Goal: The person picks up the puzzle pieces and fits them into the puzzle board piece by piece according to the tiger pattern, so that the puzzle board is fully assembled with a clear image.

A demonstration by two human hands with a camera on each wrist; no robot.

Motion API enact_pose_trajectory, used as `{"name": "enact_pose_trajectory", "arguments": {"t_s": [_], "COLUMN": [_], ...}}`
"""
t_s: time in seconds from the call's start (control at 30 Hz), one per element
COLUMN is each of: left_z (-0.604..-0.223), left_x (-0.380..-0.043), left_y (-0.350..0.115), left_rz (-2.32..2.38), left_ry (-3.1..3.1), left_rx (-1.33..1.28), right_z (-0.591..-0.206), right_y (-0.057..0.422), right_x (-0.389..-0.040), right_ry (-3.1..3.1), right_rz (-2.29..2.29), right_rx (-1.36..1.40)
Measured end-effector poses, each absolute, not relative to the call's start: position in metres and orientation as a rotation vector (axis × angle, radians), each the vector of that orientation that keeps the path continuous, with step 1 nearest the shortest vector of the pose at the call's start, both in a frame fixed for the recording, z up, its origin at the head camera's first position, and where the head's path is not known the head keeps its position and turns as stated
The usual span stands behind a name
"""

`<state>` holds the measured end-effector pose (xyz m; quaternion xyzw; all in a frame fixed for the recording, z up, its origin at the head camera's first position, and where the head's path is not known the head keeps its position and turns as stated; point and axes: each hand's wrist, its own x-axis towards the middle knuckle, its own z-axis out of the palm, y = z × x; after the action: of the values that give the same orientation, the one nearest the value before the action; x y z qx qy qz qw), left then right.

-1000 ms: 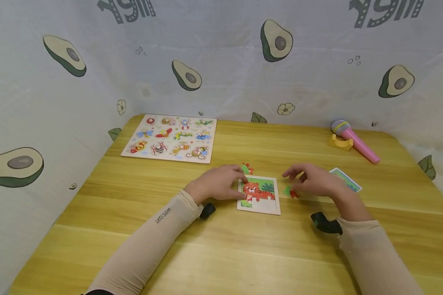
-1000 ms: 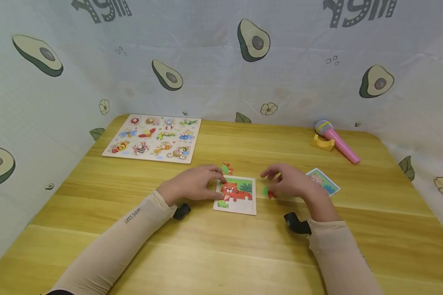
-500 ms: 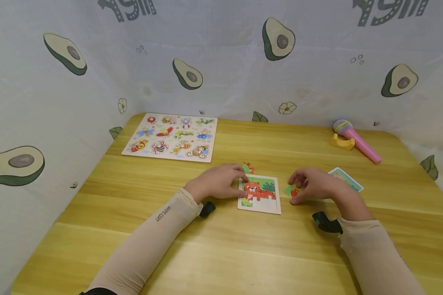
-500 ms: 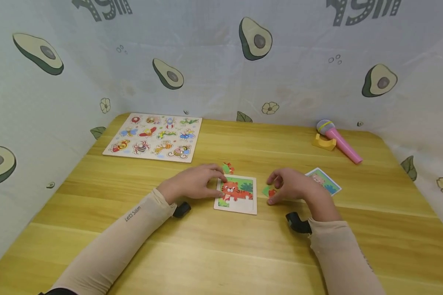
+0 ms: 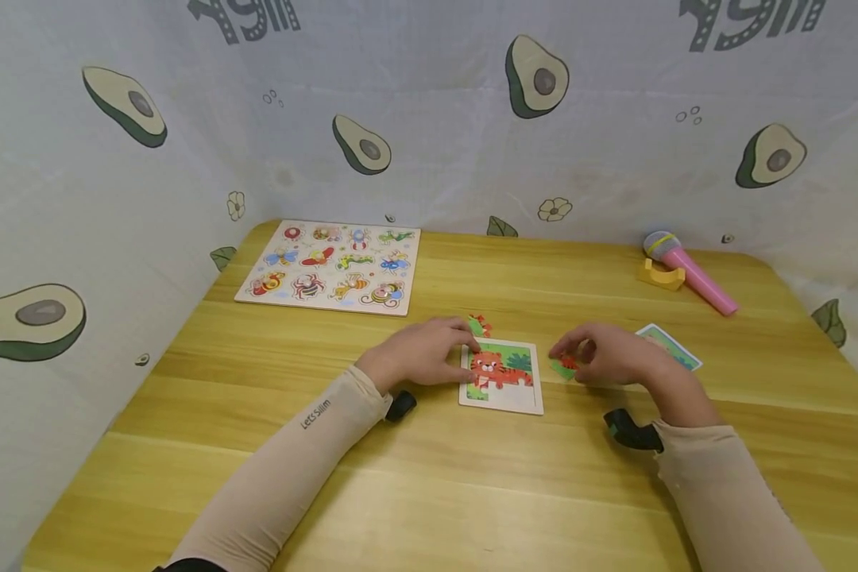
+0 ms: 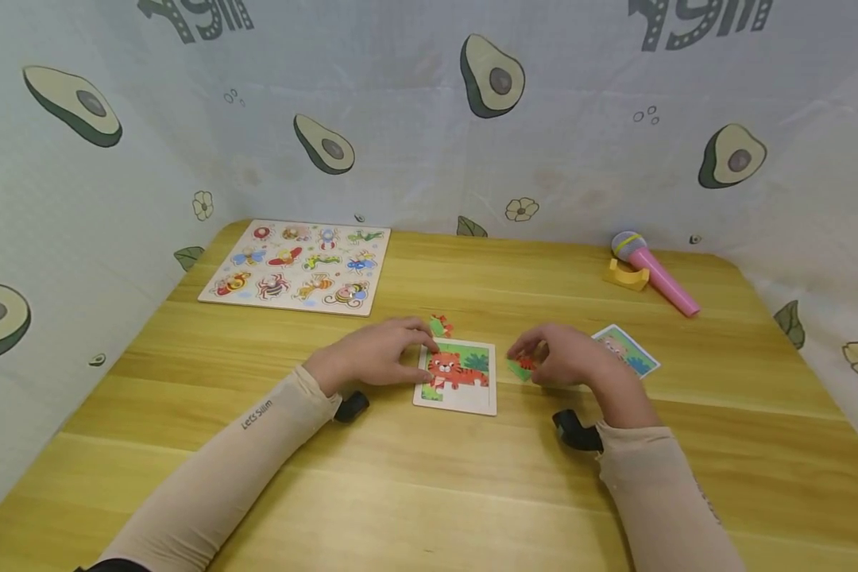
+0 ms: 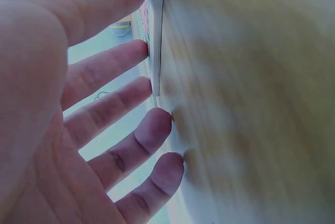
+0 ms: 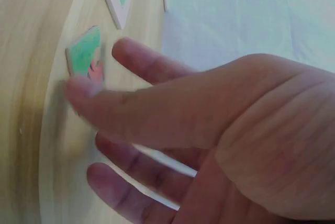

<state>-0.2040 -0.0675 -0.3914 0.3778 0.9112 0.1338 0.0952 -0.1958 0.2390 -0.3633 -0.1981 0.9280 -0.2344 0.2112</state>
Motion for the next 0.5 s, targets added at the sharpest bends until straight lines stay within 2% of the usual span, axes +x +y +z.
{"name": "enact_pose_trajectory", "arguments": {"t_s": [0.27,0.5], "left_z": [-0.3907,-0.3936], "left_x": [-0.2023,-0.2016], "left_y": [-0.0681,-0.0675], "left_rz": [0.414,0.434], "left_ry": [2.699,2.704], "left_rx": [1.116,1.125], "right_z": [-0.3656,-0.3657], "right_y": [0.2377,0.237], "right_x": [-0.1929,-0.1914], "right_ry": [2.633,2.607], "right_rz": [-0.616,-0.631], "right_rx": [-0.418,-0.431]}}
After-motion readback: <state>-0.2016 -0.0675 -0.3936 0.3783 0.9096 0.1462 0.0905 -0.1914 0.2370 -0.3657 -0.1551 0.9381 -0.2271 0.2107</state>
